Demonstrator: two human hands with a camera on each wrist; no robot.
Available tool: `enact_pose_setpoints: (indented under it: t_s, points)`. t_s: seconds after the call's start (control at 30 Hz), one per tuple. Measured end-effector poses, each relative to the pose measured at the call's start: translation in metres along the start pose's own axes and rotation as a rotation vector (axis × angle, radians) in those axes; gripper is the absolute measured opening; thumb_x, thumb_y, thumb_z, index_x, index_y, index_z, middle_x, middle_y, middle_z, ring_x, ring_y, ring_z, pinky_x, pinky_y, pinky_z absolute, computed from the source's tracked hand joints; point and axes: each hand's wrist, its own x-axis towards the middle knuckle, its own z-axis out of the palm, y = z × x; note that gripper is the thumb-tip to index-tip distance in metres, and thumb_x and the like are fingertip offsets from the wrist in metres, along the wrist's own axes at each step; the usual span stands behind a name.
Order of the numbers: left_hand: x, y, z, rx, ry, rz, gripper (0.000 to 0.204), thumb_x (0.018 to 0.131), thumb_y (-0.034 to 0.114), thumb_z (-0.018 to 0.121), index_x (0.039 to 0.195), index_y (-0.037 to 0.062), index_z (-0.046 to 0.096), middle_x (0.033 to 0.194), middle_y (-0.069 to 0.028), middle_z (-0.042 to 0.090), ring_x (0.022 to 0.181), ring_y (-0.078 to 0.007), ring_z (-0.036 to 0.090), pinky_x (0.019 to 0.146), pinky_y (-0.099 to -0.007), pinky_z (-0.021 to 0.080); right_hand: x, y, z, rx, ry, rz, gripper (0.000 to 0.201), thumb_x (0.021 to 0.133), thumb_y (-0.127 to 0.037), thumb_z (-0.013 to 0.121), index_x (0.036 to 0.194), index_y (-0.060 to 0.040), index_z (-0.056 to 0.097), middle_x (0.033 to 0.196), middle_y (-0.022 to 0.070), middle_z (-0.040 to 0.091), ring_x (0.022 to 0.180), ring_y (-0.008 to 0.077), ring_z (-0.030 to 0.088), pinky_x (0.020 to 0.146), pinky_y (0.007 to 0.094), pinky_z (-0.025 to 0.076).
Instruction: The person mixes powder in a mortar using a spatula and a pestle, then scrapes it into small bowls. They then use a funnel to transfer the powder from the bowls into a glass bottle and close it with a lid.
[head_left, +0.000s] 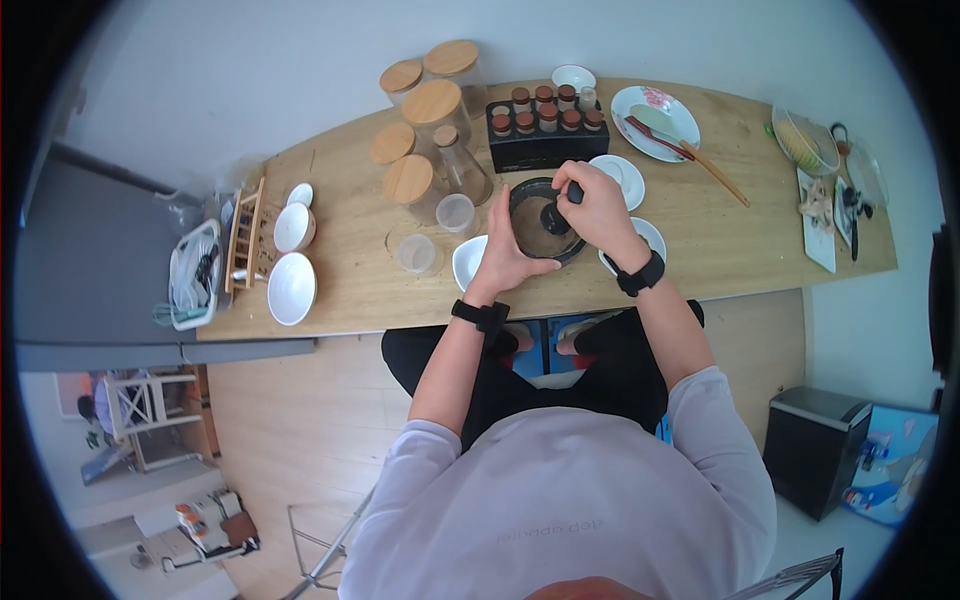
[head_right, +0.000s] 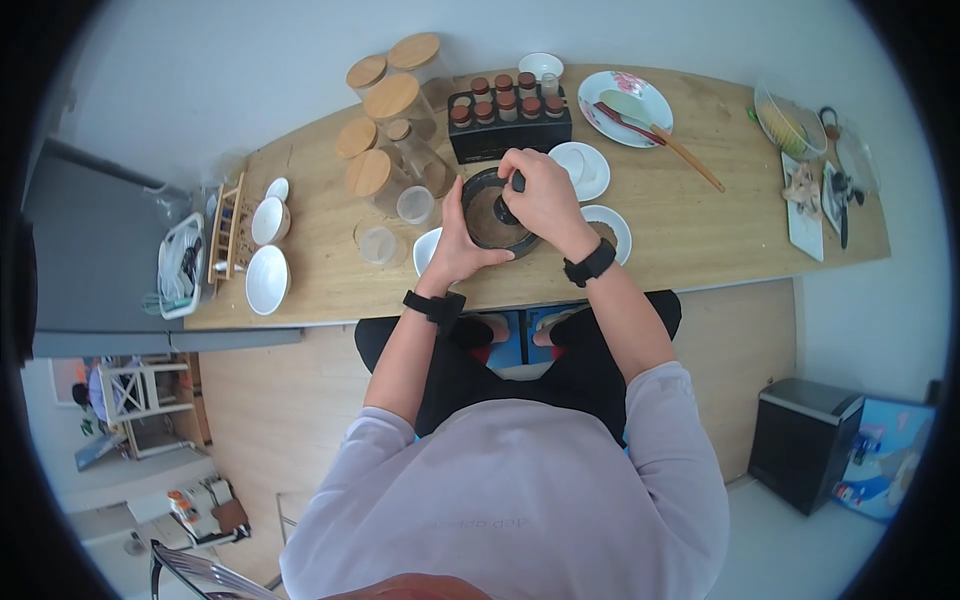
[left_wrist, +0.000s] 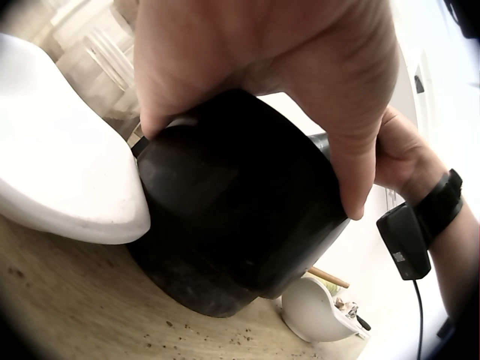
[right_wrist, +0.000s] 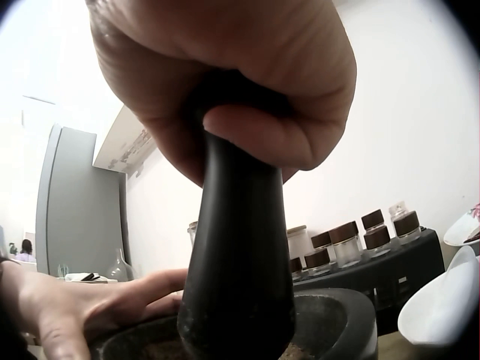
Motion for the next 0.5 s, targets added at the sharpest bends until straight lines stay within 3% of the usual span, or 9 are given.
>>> enact_pose_setpoints:
  t_s: [0.1, 0.23, 0.33, 0.43, 0.5]
  points:
    - [-0.002, 0.0, -0.002, -0.019, -0.002, -0.016, 0.142, 0.049, 0.024, 0.096, 0.155, -0.0017, 0.006, 0.151, -0.0262, 0.025, 0.143, -0.0407, 0.028, 0.119, -0.0444, 0.027, 0.003, 0.007, 0.011, -0.009, -0.193, 0.071, 0.017, 0.073, 0.0, 0.064, 0.089, -0.0034, 0.06, 0.085, 0.0128, 0.064, 0.086, 0.0347, 0.063, 0.075, 0.0436, 0.049]
    - [-0.002, -0.002, -0.002, -0.006, 0.001, -0.016, 0.141, 0.049, 0.025, 0.096, 0.155, -0.0013, 0.007, 0.154, -0.0266, 0.022, 0.145, -0.0413, 0.024, 0.12, -0.0445, 0.026, 0.007, -0.001, 0.009, -0.043, -0.114, -0.002, 0.019, 0.074, 0.0, 0.062, 0.093, -0.003, 0.059, 0.086, 0.0135, 0.065, 0.086, 0.0355, 0.064, 0.074, 0.0435, 0.049]
    - [-0.001, -0.005, -0.001, -0.011, -0.004, -0.011, 0.141, 0.05, 0.025, 0.096, 0.155, -0.0013, 0.007, 0.154, -0.0269, 0.021, 0.146, -0.0415, 0.023, 0.12, -0.0439, 0.026, 0.009, -0.002, 0.009, -0.011, -0.145, 0.052, 0.021, 0.074, 0.0, 0.062, 0.095, -0.0034, 0.059, 0.086, 0.014, 0.065, 0.086, 0.0356, 0.064, 0.074, 0.0431, 0.049]
    - [-0.001, -0.006, -0.002, -0.011, -0.012, -0.013, 0.14, 0.05, 0.025, 0.096, 0.155, -0.0008, 0.007, 0.155, -0.0273, 0.02, 0.146, -0.0421, 0.023, 0.12, -0.0434, 0.026, 0.01, 0.007, 0.02, -0.063, -0.223, -0.006, 0.022, 0.074, 0.0, 0.063, 0.095, -0.0036, 0.06, 0.083, 0.0139, 0.064, 0.084, 0.0348, 0.064, 0.073, 0.043, 0.049]
    - [-0.001, -0.007, -0.001, -0.033, -0.011, -0.014, 0.14, 0.05, 0.025, 0.096, 0.155, 0.0, 0.007, 0.155, -0.0274, 0.02, 0.146, -0.0423, 0.023, 0.12, -0.0435, 0.027, 0.015, 0.007, 0.017, -0.042, -0.171, -0.023, 0.021, 0.074, 0.001, 0.063, 0.094, -0.0037, 0.06, 0.081, 0.0129, 0.063, 0.081, 0.0335, 0.064, 0.072, 0.0416, 0.049]
